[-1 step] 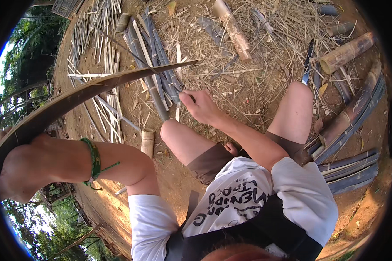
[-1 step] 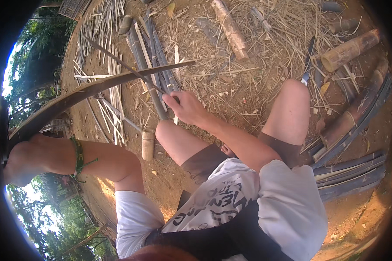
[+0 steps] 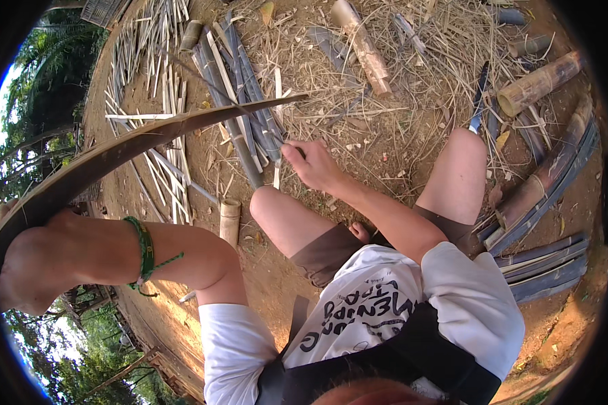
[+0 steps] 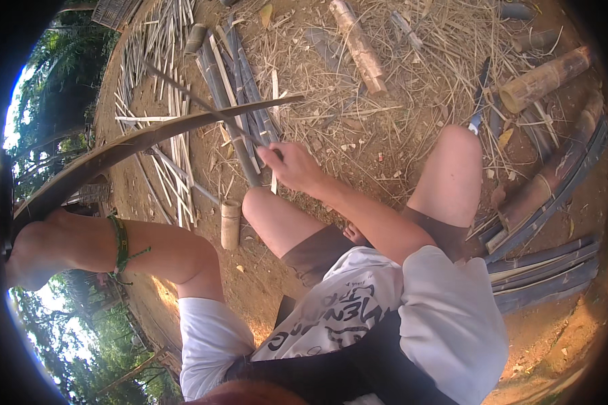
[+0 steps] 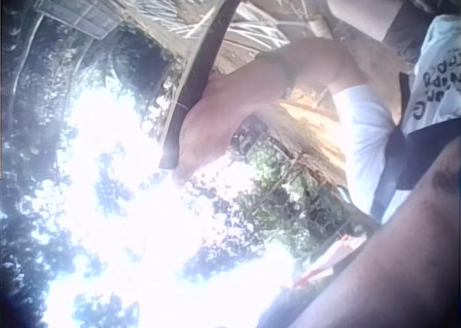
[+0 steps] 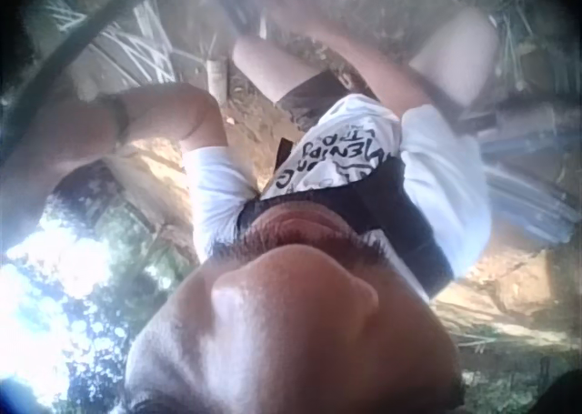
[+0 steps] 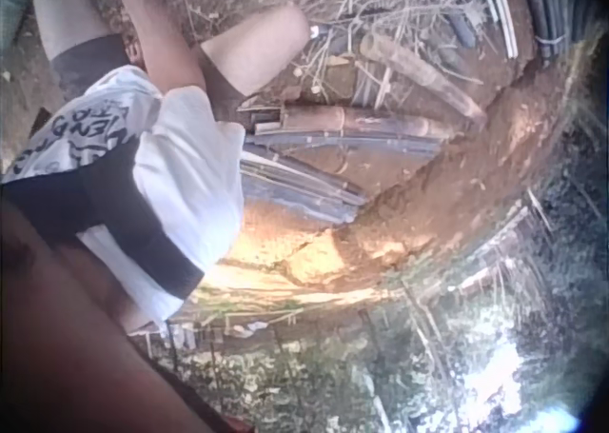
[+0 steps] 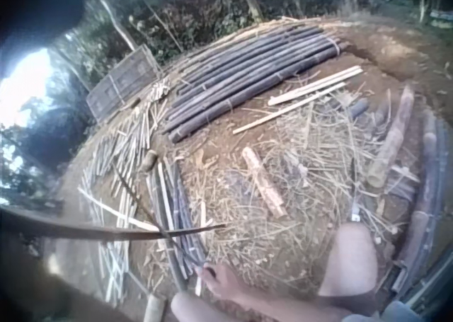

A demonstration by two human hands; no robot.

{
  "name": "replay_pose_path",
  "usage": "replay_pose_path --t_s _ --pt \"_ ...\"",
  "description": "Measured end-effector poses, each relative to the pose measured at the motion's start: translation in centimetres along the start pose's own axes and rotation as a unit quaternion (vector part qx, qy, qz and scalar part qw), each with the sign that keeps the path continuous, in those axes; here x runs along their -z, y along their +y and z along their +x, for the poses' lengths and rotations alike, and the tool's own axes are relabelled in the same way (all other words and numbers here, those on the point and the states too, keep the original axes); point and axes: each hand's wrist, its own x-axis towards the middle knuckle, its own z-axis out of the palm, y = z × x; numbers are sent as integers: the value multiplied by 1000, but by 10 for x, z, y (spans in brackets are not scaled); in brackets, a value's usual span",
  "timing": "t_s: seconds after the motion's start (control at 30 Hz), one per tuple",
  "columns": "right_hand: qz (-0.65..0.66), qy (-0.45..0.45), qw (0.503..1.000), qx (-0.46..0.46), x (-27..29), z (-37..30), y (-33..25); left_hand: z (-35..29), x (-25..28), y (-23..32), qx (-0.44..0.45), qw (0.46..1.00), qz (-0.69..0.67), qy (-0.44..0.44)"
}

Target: The person holds a bamboo strip and shaves the edges with a large knife, then selects a bamboo pole from a pile and begins to strip the bark.

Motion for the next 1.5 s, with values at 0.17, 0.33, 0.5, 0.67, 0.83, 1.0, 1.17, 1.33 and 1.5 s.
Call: replay_pose_path --t_s 0.17,0.33,0.5,0.67,0.83,1.0,1.17,1.33,1.5 --pt "-70 -18 891 -448 50 17 155 7 -22 -7 -3 1000 -18 -14" --pt "-63 -24 960 -270 8 5 135 24 -16 -49 -16 999 20 -31" --pt "-112 13 868 -483 48 2 228 36 -46 -63 -14 998 -1 -64" --pt "-119 -31 890 -440 33 -3 185 54 -36 -97 -50 994 47 -84" --pt "-35 58 843 -534 33 -23 201 82 -44 -120 -109 985 85 -107" --pt "-115 -5 891 -439 54 -11 162 58 -34 -88 -159 969 160 -103" --pt "6 16 948 -316 39 -18 76 48 -7 -52 42 983 24 -178" --pt "-25 26 975 -218 42 -31 6 53 15 -26 197 965 78 -154" --pt "16 -1 982 -189 32 -45 -40 53 38 -22 272 935 -212 -84"
